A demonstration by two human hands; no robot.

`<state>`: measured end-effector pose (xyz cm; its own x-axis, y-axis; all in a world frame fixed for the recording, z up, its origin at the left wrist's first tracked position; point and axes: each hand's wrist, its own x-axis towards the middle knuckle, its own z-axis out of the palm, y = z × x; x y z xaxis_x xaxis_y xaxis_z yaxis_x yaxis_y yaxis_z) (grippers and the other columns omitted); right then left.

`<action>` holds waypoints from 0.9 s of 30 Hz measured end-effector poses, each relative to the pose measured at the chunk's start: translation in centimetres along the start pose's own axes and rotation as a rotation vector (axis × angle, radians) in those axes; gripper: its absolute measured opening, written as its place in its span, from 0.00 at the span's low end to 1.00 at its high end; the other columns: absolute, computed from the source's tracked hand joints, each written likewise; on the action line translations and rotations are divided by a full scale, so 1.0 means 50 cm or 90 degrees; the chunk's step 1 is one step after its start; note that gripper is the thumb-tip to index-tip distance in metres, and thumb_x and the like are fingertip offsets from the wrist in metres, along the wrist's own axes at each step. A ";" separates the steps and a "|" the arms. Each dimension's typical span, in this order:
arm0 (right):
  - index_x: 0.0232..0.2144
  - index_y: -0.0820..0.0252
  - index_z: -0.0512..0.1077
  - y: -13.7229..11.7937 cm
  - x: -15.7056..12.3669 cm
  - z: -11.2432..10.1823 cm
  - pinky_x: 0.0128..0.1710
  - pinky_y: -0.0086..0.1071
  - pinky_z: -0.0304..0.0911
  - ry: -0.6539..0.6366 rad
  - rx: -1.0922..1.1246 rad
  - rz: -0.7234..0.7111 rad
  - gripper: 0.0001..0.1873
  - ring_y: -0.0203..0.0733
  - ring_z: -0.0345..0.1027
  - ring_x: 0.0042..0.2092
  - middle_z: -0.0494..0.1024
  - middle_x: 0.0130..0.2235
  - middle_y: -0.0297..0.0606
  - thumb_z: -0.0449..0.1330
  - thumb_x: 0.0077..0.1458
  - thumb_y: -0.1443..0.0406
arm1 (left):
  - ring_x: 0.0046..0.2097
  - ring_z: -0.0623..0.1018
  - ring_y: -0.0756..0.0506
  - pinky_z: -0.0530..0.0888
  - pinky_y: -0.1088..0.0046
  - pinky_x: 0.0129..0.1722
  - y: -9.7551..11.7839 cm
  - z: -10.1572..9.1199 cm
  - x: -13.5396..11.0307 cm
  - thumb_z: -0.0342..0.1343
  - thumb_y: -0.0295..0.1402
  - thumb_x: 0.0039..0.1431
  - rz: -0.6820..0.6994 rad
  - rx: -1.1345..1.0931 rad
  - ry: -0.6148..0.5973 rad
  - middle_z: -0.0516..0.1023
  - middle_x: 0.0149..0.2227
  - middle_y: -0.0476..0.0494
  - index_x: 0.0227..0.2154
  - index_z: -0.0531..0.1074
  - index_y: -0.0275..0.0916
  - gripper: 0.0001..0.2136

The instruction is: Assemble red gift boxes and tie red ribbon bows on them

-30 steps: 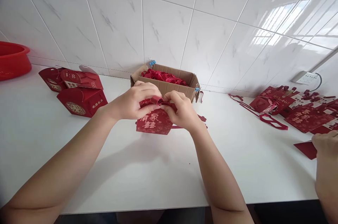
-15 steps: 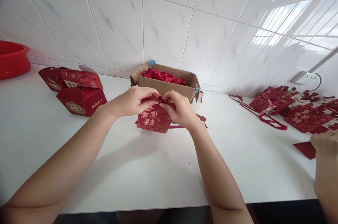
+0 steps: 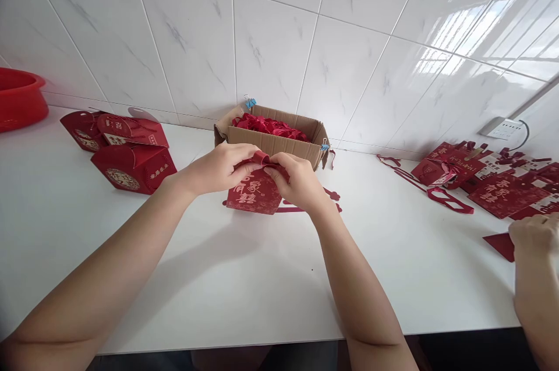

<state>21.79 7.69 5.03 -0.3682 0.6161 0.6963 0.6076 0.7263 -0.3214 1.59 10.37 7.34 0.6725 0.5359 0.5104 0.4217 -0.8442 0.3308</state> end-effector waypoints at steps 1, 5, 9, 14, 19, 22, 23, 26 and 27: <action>0.34 0.58 0.70 0.001 0.000 0.003 0.27 0.29 0.61 0.012 -0.007 -0.005 0.04 0.36 0.68 0.29 0.77 0.29 0.34 0.56 0.59 0.66 | 0.34 0.75 0.48 0.70 0.73 0.33 -0.001 0.001 0.000 0.47 0.32 0.64 -0.004 -0.002 0.005 0.77 0.34 0.46 0.36 0.70 0.38 0.08; 0.32 0.57 0.69 0.004 0.000 0.013 0.26 0.30 0.60 0.057 -0.032 -0.010 0.03 0.37 0.67 0.28 0.76 0.29 0.35 0.56 0.58 0.66 | 0.29 0.74 0.48 0.68 0.72 0.29 -0.001 0.005 0.001 0.48 0.34 0.64 -0.027 0.014 0.020 0.76 0.30 0.47 0.33 0.69 0.37 0.08; 0.31 0.57 0.68 0.006 0.001 0.022 0.28 0.30 0.61 0.091 -0.036 -0.008 0.02 0.37 0.68 0.29 0.76 0.29 0.35 0.56 0.57 0.67 | 0.26 0.72 0.48 0.66 0.72 0.26 0.006 0.008 0.001 0.47 0.34 0.64 -0.071 0.042 0.021 0.74 0.27 0.47 0.33 0.67 0.38 0.07; 0.29 0.56 0.68 0.002 0.001 0.036 0.29 0.31 0.62 0.124 -0.027 0.054 0.03 0.38 0.67 0.29 0.76 0.28 0.35 0.57 0.56 0.65 | 0.26 0.71 0.48 0.65 0.72 0.25 0.005 0.015 0.002 0.47 0.32 0.63 -0.068 0.067 0.051 0.73 0.26 0.48 0.32 0.67 0.38 0.06; 0.28 0.58 0.70 -0.003 0.001 0.036 0.28 0.31 0.61 0.116 0.024 0.089 0.05 0.37 0.66 0.28 0.75 0.27 0.34 0.58 0.55 0.64 | 0.25 0.70 0.49 0.64 0.72 0.25 0.002 0.012 0.001 0.47 0.31 0.63 -0.048 0.061 0.058 0.72 0.25 0.49 0.29 0.65 0.39 0.07; 0.31 0.59 0.73 -0.004 0.003 0.022 0.28 0.30 0.62 0.048 0.117 0.149 0.06 0.36 0.66 0.29 0.75 0.28 0.34 0.59 0.54 0.62 | 0.24 0.68 0.49 0.63 0.72 0.24 0.008 0.007 0.001 0.48 0.33 0.62 -0.076 0.026 0.031 0.70 0.23 0.50 0.28 0.63 0.40 0.07; 0.32 0.59 0.74 -0.004 0.004 0.017 0.28 0.30 0.62 0.018 0.152 0.182 0.07 0.36 0.67 0.29 0.76 0.29 0.35 0.59 0.54 0.62 | 0.23 0.67 0.50 0.63 0.72 0.23 0.010 0.007 0.001 0.48 0.34 0.63 -0.096 0.011 0.014 0.69 0.23 0.50 0.27 0.62 0.40 0.08; 0.32 0.60 0.76 -0.003 0.005 0.001 0.32 0.32 0.66 -0.074 0.208 0.249 0.08 0.38 0.70 0.34 0.77 0.35 0.38 0.61 0.51 0.62 | 0.23 0.68 0.49 0.62 0.73 0.21 0.009 0.010 -0.001 0.46 0.36 0.64 -0.147 -0.029 -0.059 0.70 0.23 0.49 0.27 0.59 0.41 0.10; 0.32 0.60 0.76 -0.002 0.005 -0.004 0.33 0.32 0.67 -0.102 0.207 0.258 0.07 0.38 0.70 0.35 0.77 0.36 0.38 0.61 0.51 0.62 | 0.23 0.68 0.49 0.62 0.73 0.20 0.007 0.012 -0.003 0.45 0.36 0.64 -0.158 -0.038 -0.084 0.70 0.24 0.48 0.27 0.58 0.41 0.10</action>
<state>21.76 7.70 5.37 -0.2672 0.8866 0.3774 0.4838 0.4622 -0.7432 2.01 9.98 6.92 0.6280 0.7174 0.3017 0.5498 -0.6833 0.4804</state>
